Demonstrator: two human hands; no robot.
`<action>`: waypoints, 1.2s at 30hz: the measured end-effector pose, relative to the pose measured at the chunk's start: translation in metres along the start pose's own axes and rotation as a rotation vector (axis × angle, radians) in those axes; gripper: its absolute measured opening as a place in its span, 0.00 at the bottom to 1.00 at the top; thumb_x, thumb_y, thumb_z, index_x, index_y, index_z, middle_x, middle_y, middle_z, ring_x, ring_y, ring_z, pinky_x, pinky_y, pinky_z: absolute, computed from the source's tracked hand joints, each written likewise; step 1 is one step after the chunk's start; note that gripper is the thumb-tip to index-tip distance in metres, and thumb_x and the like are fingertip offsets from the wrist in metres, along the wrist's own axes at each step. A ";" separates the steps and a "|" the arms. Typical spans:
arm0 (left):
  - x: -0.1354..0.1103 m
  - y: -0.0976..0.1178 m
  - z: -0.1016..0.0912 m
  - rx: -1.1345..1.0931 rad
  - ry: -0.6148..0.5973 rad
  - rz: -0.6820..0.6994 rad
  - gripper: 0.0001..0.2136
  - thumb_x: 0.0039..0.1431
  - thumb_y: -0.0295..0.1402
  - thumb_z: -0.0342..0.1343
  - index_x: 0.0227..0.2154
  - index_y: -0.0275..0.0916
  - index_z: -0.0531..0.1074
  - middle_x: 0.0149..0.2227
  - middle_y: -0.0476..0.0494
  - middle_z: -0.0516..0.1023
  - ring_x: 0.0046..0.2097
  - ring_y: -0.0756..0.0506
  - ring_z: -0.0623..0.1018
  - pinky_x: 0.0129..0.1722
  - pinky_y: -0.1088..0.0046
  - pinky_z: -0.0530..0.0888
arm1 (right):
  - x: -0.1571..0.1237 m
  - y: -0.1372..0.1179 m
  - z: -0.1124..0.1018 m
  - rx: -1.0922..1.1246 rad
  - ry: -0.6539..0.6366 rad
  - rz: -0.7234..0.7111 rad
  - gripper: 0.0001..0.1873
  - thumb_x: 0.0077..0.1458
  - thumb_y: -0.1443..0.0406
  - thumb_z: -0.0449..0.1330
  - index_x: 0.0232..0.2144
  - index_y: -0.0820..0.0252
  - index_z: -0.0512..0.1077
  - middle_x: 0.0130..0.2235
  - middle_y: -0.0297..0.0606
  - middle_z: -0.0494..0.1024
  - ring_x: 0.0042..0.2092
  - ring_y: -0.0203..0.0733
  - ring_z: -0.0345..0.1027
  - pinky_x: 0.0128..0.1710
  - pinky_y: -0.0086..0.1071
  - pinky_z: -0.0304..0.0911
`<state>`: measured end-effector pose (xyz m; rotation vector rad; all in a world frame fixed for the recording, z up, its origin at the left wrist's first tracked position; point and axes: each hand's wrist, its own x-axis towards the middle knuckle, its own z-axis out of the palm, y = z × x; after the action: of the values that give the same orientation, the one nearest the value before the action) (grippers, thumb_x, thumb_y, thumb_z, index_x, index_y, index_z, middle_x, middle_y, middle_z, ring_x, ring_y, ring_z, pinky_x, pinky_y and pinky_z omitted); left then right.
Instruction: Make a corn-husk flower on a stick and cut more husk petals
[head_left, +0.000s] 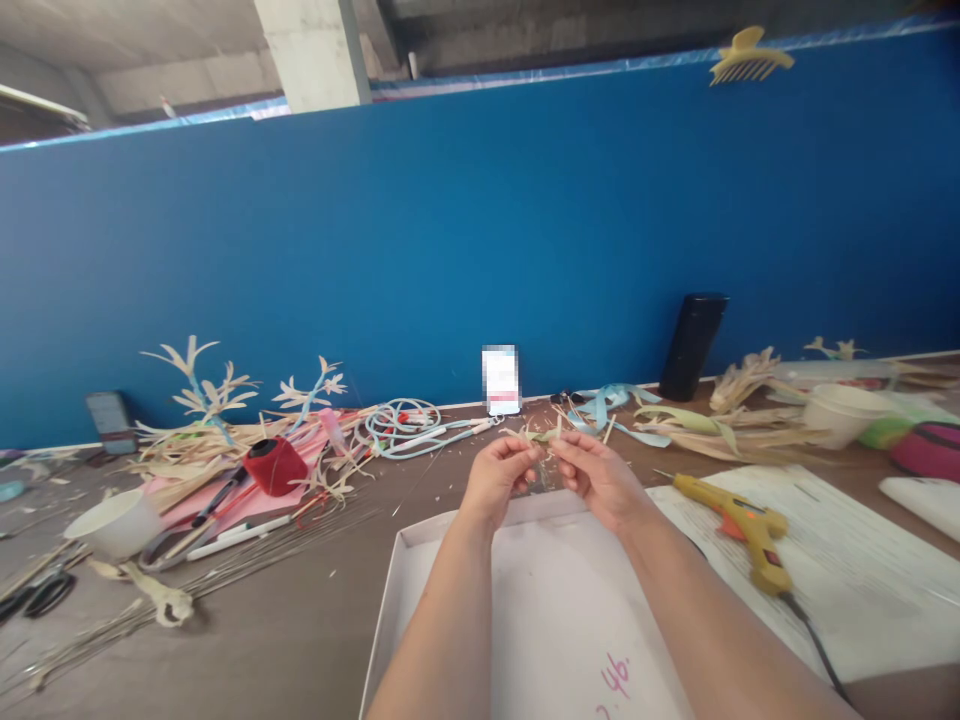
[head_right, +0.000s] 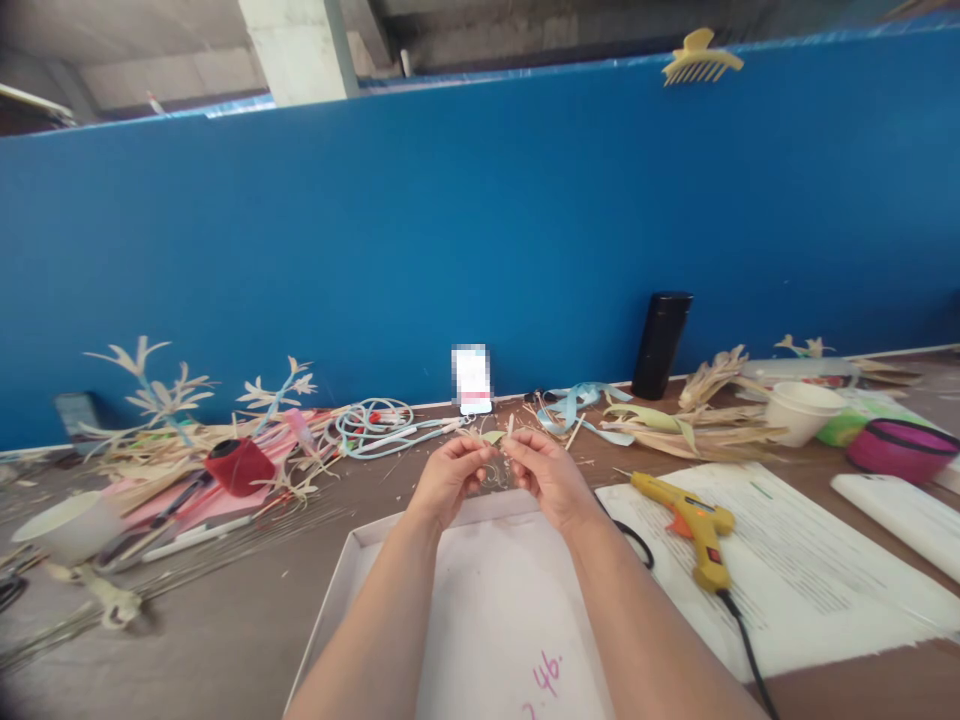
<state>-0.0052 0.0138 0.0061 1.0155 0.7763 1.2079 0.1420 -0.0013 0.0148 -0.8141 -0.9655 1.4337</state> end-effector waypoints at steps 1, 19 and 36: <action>0.001 -0.001 0.000 0.012 0.013 0.024 0.15 0.38 0.37 0.66 0.27 0.34 0.70 0.27 0.47 0.73 0.23 0.55 0.70 0.18 0.83 0.61 | 0.001 0.000 0.000 0.005 0.021 -0.008 0.11 0.41 0.61 0.67 0.28 0.58 0.72 0.21 0.27 0.65 0.22 0.28 0.54 0.19 0.24 0.48; 0.001 -0.004 0.003 0.082 -0.015 0.052 0.14 0.41 0.36 0.65 0.31 0.32 0.75 0.29 0.42 0.77 0.33 0.48 0.77 0.31 0.74 0.74 | 0.004 0.007 0.004 -0.147 0.126 -0.123 0.13 0.42 0.56 0.65 0.25 0.60 0.71 0.23 0.31 0.69 0.21 0.28 0.53 0.17 0.24 0.48; 0.001 -0.003 0.003 0.075 -0.037 0.009 0.14 0.42 0.36 0.65 0.31 0.32 0.75 0.33 0.40 0.77 0.32 0.48 0.77 0.30 0.75 0.75 | 0.004 0.007 0.002 -0.183 0.146 -0.123 0.15 0.42 0.55 0.65 0.23 0.60 0.70 0.19 0.27 0.62 0.20 0.28 0.50 0.18 0.25 0.47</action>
<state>-0.0009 0.0139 0.0041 1.1011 0.7941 1.1723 0.1371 0.0027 0.0090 -0.9632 -1.0260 1.1763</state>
